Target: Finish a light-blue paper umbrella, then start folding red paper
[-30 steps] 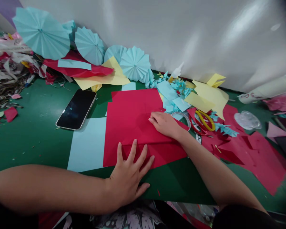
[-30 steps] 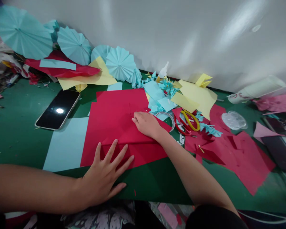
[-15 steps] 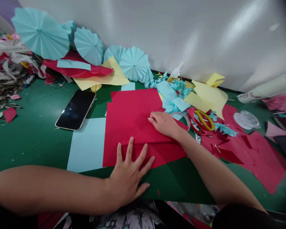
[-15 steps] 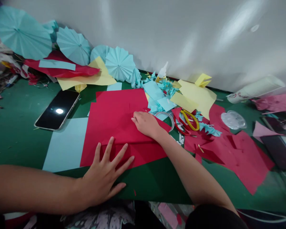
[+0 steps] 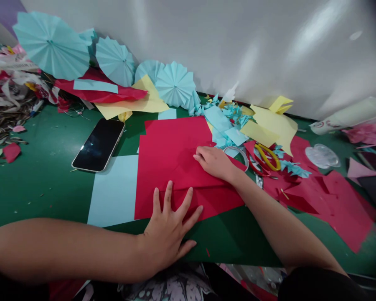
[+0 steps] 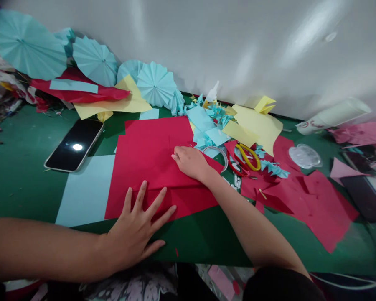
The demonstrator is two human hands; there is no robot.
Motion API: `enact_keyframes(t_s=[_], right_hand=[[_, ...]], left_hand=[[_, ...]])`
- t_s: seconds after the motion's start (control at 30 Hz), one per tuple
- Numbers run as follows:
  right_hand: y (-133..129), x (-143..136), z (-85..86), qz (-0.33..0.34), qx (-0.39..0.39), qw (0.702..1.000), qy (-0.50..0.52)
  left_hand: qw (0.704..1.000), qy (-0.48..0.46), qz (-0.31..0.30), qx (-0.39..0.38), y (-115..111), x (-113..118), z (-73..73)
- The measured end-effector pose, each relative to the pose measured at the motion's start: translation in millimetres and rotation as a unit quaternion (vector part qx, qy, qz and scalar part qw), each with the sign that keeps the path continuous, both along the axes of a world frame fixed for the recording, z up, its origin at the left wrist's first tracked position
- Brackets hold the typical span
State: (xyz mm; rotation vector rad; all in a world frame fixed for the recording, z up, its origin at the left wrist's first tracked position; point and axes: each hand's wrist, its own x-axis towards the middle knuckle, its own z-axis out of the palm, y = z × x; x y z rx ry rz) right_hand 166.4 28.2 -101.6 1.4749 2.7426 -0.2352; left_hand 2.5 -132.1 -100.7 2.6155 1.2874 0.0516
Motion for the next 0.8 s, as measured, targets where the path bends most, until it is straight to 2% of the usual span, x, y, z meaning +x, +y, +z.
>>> enact_keyframes(t_s=[0.4,0.6,0.8], right_hand=[[-0.2,-0.3,1.5,-0.004,-0.013,1.000,0.013],[-0.4,0.4,0.7,-0.002,-0.004,1.000,0.014],[-0.7,0.5,0.0,0.000,0.000,1.000,0.015]], left_hand=[[0.999,0.034,0.009,-0.012,1.9,1.3,3.4],[0.996,0.061,0.022,0.061,4.0,3.0,4.8],[0.986,0.106,0.053,0.121,29.4,0.6,10.8]])
